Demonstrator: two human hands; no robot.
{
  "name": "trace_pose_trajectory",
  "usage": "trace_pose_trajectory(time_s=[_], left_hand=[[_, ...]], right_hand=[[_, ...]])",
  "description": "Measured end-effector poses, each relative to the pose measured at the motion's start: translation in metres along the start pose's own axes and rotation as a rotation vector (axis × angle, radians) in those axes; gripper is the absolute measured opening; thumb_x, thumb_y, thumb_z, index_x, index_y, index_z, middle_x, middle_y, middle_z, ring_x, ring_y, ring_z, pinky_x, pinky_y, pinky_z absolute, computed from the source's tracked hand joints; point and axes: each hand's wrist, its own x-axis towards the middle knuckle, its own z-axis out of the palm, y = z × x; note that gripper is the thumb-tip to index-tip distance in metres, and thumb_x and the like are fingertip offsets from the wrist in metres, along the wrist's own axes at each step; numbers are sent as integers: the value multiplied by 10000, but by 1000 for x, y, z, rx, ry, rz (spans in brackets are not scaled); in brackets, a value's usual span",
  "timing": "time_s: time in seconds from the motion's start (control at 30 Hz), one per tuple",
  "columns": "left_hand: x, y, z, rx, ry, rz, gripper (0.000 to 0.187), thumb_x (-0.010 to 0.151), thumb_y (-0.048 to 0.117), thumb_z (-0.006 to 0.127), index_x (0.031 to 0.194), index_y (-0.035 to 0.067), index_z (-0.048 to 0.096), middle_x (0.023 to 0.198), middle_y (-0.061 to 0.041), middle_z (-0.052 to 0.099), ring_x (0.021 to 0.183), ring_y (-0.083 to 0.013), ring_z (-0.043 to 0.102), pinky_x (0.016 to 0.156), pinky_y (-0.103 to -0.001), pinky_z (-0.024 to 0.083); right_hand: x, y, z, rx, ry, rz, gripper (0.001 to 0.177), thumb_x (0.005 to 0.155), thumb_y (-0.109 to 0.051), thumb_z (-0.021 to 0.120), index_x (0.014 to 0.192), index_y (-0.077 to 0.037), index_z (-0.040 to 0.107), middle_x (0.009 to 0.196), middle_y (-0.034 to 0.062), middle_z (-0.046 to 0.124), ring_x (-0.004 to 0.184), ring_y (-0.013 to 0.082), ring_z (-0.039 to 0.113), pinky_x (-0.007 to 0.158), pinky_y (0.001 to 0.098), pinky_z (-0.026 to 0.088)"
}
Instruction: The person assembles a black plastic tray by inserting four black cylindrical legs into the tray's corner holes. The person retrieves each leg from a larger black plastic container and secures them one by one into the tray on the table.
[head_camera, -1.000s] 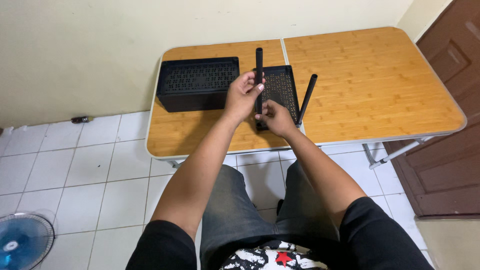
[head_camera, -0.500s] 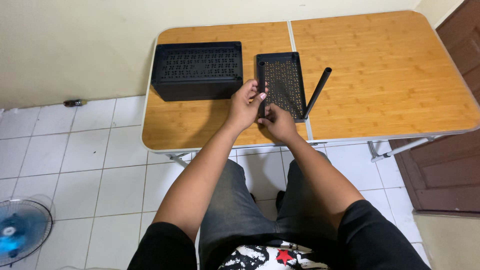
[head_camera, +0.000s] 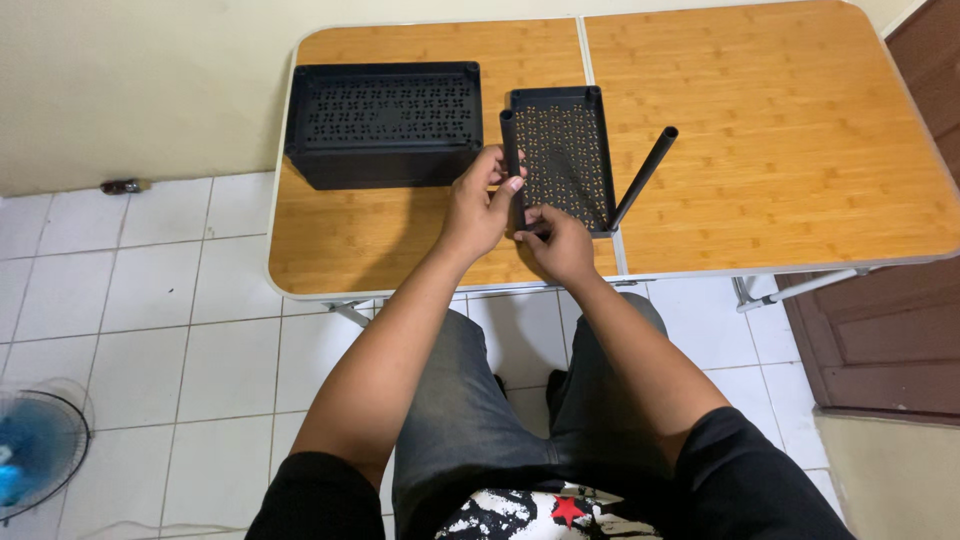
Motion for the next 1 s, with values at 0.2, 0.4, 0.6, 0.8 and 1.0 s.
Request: trace_pose_trajectory(time_s=[0.2,0.4,0.6,0.8,1.0], left_hand=[[1,-13,-3,-27,40,-37,258,987,-13,623,1237,28,575,1070,-86,718,1053,-159,718,922,-297,581],[1,-6,-7,11,11,-102,233,981,9,638,1201,41,568,1056,-70,723,1040,-151,736,776,-289,570],[-1,1,-7,88,3,8,171,993,17,665,1142,47,587,1054,-61,717,965,-167,725,747,-281,609],[-3,4,-7,100,0,17,188,974,32,682,1134,61,589,1031,-44,716,945,-141,724,700,-281,575],[-5,7,-3,111,10,-27,169,972,20,676,1120,59,605,1020,-42,707,965,-139,686,674,-266,579]], right_hand=[[0,0,3,-37,67,-45,287,799,-163,856,1029,-44,734,983,91,756,830,211,773,709,330,578],[-3,-3,-2,-143,79,-156,268,799,-170,861,999,-39,741,958,116,737,791,281,736,703,363,563],[-3,-6,-7,-132,53,-180,238,796,-149,846,993,-53,752,951,119,732,765,285,727,699,363,569],[-5,-10,-11,-114,35,-140,290,794,-133,852,1046,-45,739,963,124,741,800,274,747,716,365,577],[-5,-8,-13,-87,26,-134,355,792,-117,857,1111,-33,728,972,124,738,859,261,757,746,348,594]])
